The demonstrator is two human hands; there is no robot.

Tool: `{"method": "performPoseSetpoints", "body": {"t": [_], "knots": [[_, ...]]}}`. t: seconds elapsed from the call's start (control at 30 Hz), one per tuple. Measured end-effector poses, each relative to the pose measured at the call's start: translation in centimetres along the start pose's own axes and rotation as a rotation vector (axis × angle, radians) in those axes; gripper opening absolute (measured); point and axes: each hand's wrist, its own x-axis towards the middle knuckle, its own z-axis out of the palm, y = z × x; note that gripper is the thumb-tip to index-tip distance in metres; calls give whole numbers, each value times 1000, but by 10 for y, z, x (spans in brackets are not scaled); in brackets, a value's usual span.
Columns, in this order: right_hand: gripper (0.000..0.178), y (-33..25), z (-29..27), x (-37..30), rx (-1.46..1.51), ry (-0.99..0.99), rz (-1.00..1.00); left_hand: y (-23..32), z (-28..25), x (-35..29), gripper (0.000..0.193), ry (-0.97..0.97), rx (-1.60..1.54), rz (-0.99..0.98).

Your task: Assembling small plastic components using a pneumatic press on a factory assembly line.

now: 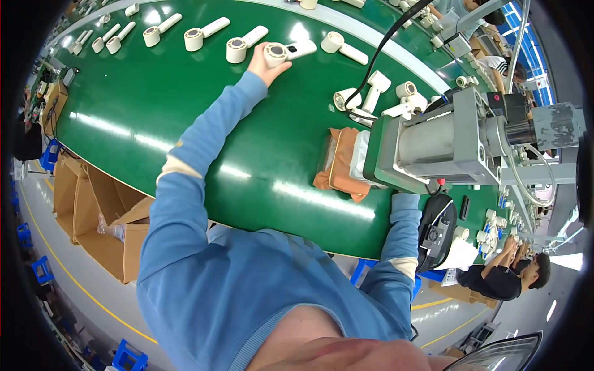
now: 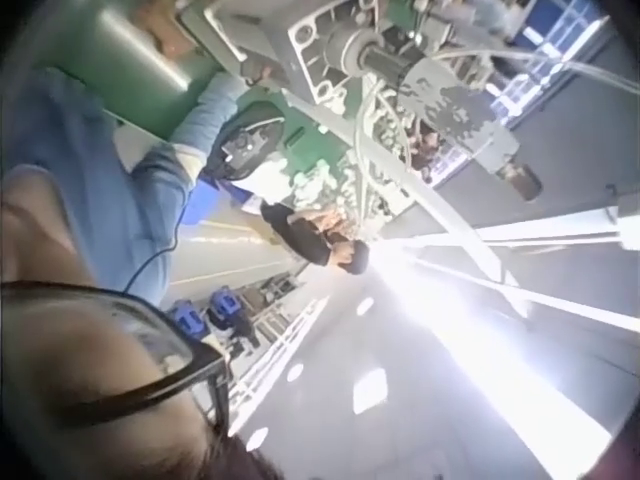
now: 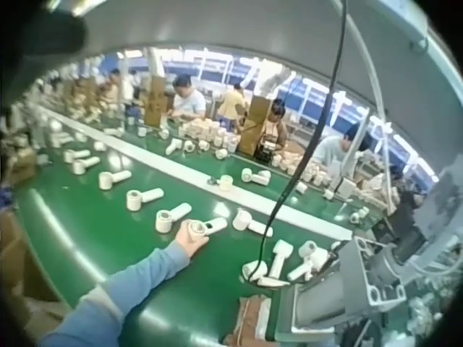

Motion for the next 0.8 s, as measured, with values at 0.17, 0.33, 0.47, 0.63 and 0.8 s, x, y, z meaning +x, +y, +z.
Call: {"method": "performPoseSetpoints", "body": {"t": [0.17, 0.33, 0.47, 0.63, 0.8], "knots": [[76, -10, -26, -30, -15, -228, 75, 7, 41, 14, 63, 371, 873, 430], [84, 0, -37, -70, -26, -451, 88, 44, 73, 0, 63, -499, 341, 843], [87, 13, 0, -71, 197, -116, 216, 41, 90, -32, 58, -499, 355, 796], [89, 25, 114, -54, 147, -24, 337, 2, 128, -6, 53, -491, 381, 708], [90, 23, 73, -36, 79, -217, 197, 29, 78, -1, 58, -507, 278, 517]]}}
